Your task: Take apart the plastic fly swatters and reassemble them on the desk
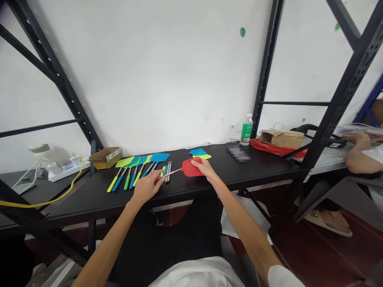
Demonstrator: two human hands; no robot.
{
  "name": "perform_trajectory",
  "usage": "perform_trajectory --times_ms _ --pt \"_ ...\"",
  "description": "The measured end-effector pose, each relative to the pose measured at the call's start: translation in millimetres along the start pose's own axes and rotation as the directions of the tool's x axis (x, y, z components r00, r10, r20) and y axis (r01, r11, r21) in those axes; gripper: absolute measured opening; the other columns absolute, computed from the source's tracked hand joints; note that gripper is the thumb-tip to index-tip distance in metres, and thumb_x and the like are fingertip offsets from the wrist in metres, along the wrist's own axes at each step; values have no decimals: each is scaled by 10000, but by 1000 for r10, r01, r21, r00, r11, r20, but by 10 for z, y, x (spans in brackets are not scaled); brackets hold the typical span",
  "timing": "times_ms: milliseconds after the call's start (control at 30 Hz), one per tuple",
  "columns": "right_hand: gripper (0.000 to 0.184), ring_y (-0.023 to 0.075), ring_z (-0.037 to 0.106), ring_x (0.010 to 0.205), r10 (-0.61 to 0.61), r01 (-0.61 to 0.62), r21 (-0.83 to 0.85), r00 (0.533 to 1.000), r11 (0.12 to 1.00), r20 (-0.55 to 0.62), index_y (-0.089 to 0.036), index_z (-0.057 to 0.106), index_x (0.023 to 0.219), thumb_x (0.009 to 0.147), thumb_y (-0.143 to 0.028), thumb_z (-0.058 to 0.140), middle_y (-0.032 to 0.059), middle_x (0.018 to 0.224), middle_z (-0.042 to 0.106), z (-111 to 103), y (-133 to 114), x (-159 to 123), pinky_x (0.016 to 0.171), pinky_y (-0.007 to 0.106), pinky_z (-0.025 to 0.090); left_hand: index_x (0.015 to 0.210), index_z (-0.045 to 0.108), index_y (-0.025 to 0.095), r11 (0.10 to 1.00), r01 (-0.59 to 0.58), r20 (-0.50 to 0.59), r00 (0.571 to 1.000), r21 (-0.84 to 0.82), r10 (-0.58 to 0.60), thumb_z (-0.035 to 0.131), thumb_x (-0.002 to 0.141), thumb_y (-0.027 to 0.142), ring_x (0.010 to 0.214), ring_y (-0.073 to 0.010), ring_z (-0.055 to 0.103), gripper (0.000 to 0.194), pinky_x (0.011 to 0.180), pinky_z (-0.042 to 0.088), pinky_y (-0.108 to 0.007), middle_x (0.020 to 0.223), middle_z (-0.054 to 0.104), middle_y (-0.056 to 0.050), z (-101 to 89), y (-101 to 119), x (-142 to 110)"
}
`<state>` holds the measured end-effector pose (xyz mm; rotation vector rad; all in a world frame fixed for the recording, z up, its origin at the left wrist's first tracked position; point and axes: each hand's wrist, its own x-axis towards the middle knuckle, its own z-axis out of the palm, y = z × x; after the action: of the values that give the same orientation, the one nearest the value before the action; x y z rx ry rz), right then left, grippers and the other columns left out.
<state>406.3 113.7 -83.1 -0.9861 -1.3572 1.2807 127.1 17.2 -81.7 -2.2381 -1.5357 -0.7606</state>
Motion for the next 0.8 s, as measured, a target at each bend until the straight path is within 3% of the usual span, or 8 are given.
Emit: perform_trajectory --times_ms 233,467,800 --pt "286 239 726 958 -53 53 -19 999 998 4 -199 742 977 808 -429 731 65 1019 770 -15 24 10 890 366 562 1078 598 252 997 -21 -33 999 79 24 417 1018 372 855 -202 654 226 598 354 -307 1004 681 -38 -20 5 -3" --pt "324 246 725 931 -92 92 1 996 996 14 -192 738 977 778 -447 748 71 1006 768 -2 13 -14 861 369 558 1048 639 232 995 -95 -104 990 12 96 429 1021 351 805 -186 640 242 697 414 -298 946 691 -35 2 -37 2" --pt "310 238 712 910 -155 155 17 988 988 6 -191 715 963 784 -444 720 66 981 759 168 3 -63 810 345 550 1008 665 208 994 -107 -116 988 -37 102 409 1029 332 760 -179 637 285 653 413 -285 872 694 -41 25 -76 -14"
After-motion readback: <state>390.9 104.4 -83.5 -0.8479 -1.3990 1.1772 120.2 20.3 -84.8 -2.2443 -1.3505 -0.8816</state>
